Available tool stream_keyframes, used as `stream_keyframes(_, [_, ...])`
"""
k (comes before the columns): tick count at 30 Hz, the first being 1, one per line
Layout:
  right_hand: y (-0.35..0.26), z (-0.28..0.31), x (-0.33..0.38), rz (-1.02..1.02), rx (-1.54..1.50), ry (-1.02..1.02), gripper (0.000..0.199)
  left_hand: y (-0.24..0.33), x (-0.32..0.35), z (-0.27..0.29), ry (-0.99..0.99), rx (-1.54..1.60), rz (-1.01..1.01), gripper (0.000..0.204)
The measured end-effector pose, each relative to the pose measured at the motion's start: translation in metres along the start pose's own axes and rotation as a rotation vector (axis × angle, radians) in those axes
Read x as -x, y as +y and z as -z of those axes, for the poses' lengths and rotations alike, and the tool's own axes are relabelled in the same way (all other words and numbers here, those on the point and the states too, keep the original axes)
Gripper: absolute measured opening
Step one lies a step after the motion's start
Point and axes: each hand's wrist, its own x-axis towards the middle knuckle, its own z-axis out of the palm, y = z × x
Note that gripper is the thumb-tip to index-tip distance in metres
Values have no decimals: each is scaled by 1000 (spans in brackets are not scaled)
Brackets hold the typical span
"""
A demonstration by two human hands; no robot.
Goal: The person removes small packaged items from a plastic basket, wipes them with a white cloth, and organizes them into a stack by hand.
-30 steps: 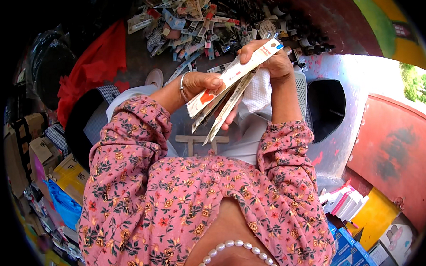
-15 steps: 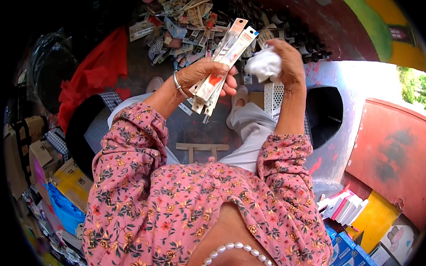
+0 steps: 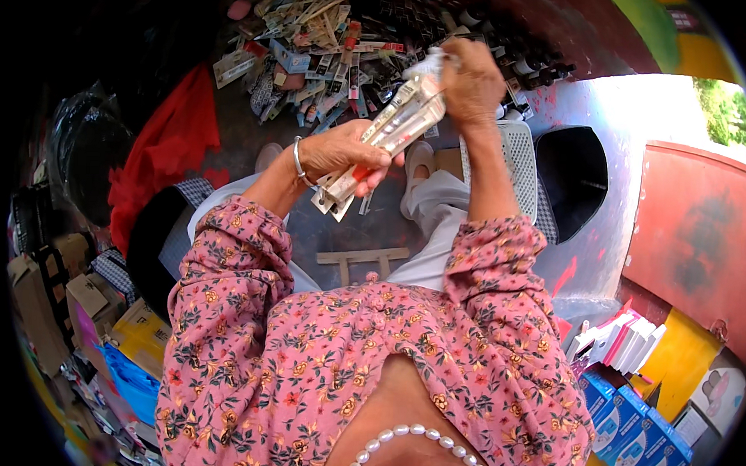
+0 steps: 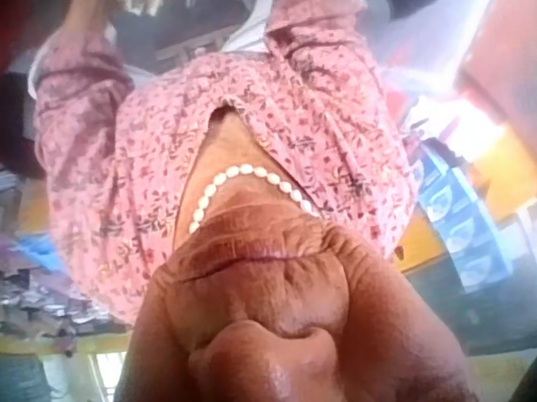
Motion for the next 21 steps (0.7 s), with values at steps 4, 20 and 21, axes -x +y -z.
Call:
stream_keyframes(4, [18, 26, -11, -324, -100, 330, 9, 0, -5, 7, 368, -73, 15, 21])
stream_keyframes(20, [32, 24, -6, -538, -321, 257, 11, -2, -10, 27, 391, 58, -198, 21])
stream_keyframes(21, [30, 25, -1, -646, -478, 137, 13, -3, -10, 31, 370, 228, -282, 19])
